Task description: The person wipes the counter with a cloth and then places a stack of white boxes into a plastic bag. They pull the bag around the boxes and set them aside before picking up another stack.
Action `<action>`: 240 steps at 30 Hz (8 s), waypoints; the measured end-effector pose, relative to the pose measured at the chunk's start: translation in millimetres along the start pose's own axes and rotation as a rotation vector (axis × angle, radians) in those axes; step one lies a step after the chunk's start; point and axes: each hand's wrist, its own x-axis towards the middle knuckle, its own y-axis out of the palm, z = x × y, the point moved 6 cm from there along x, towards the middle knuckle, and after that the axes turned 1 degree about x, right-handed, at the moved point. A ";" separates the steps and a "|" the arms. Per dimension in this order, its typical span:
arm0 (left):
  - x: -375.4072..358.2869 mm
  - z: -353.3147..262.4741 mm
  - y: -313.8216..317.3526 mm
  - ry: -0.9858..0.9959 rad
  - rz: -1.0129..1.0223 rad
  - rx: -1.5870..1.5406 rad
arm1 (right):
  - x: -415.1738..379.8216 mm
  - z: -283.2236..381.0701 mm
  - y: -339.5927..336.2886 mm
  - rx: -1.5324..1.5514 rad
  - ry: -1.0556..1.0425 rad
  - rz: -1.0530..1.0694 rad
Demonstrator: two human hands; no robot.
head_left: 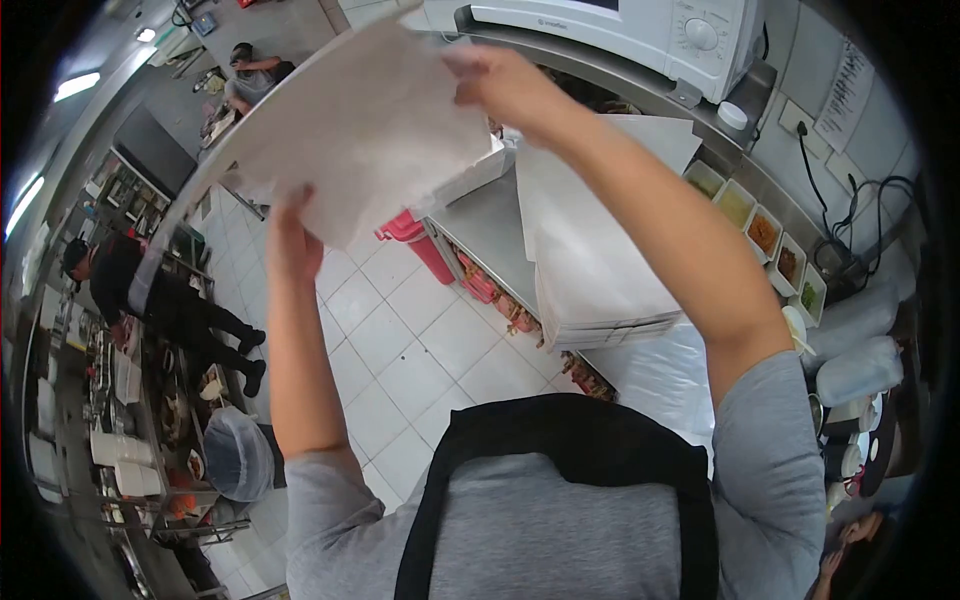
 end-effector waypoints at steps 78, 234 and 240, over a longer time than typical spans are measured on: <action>239.2 404.7 50.6 0.011 1.183 1.769 | -481.7 -34.3 -96.7 -1.113 0.653 -0.866; -338.8 -6.5 329.3 1.142 0.468 0.274 | -1273.8 -216.0 -388.8 0.349 0.123 -2.444; -347.1 -15.7 330.4 1.145 0.312 0.185 | -1218.0 -154.0 -334.0 0.442 0.043 -2.557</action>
